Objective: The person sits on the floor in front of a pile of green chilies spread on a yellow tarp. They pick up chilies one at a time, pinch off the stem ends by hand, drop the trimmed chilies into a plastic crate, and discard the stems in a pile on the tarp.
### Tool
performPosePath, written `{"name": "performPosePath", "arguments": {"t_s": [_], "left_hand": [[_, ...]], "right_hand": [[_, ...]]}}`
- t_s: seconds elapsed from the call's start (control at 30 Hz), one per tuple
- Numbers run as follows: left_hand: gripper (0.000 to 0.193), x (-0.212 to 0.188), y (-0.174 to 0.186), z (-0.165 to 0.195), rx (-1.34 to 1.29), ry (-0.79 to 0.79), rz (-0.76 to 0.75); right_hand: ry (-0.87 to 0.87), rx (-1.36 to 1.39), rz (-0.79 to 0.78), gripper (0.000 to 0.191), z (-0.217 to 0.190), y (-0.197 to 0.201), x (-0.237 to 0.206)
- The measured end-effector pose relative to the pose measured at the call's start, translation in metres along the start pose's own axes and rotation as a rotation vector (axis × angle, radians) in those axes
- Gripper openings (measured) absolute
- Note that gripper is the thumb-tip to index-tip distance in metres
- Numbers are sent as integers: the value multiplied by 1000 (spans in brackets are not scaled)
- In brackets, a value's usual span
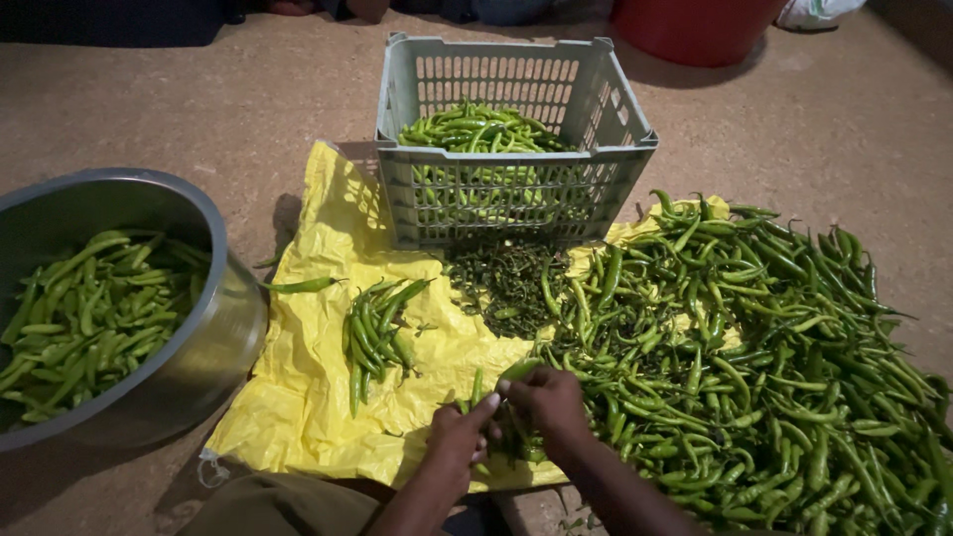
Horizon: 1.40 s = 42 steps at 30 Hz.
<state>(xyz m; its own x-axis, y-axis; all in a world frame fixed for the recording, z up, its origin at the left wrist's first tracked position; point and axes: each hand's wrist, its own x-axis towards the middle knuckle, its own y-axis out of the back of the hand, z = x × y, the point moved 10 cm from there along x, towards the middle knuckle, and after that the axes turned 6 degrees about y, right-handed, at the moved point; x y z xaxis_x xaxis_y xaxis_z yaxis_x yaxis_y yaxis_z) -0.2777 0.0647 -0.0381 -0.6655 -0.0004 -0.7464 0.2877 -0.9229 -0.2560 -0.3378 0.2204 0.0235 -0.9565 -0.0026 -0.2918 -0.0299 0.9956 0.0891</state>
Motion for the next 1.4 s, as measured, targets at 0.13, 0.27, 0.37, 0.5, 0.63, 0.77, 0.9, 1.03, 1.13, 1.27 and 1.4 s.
{"name": "performPosePath", "arguments": {"t_s": [0.13, 0.27, 0.37, 0.5, 0.63, 0.77, 0.9, 1.03, 1.13, 1.27, 1.4], "left_hand": [[27, 3, 6, -5, 52, 51, 83], [28, 16, -6, -2, 38, -56, 107], [38, 20, 1, 7, 235, -245, 296], [39, -3, -4, 36, 595, -707, 535], [35, -3, -12, 35, 707, -696, 538], [36, 0, -11, 30, 681, -560, 493], [34, 6, -12, 22, 514, -486, 379], [31, 15, -14, 9, 288, -419, 264], [34, 21, -16, 2, 203, -374, 200], [34, 24, -19, -1, 211, -391, 182], [33, 30, -17, -5, 249, -373, 194]], "right_hand": [[16, -1, 28, 17, -5, 3, -3], [2, -66, 62, 22, -13, 14, -2], [29, -132, 126, 17, -18, 21, -3], [107, -342, 184, 21, -23, 21, -4], [223, -496, 192, 20, -28, 18, -4], [480, -560, 191, 19, -49, 12, -10], [454, -591, 192, 18, -51, 15, -10], [572, -587, 212, 14, -66, 14, -19], [500, -580, 202, 15, -61, 16, -16], [531, -638, 237, 16, -63, 18, -15], [608, -713, 248, 20, -63, 15, -18]]}}
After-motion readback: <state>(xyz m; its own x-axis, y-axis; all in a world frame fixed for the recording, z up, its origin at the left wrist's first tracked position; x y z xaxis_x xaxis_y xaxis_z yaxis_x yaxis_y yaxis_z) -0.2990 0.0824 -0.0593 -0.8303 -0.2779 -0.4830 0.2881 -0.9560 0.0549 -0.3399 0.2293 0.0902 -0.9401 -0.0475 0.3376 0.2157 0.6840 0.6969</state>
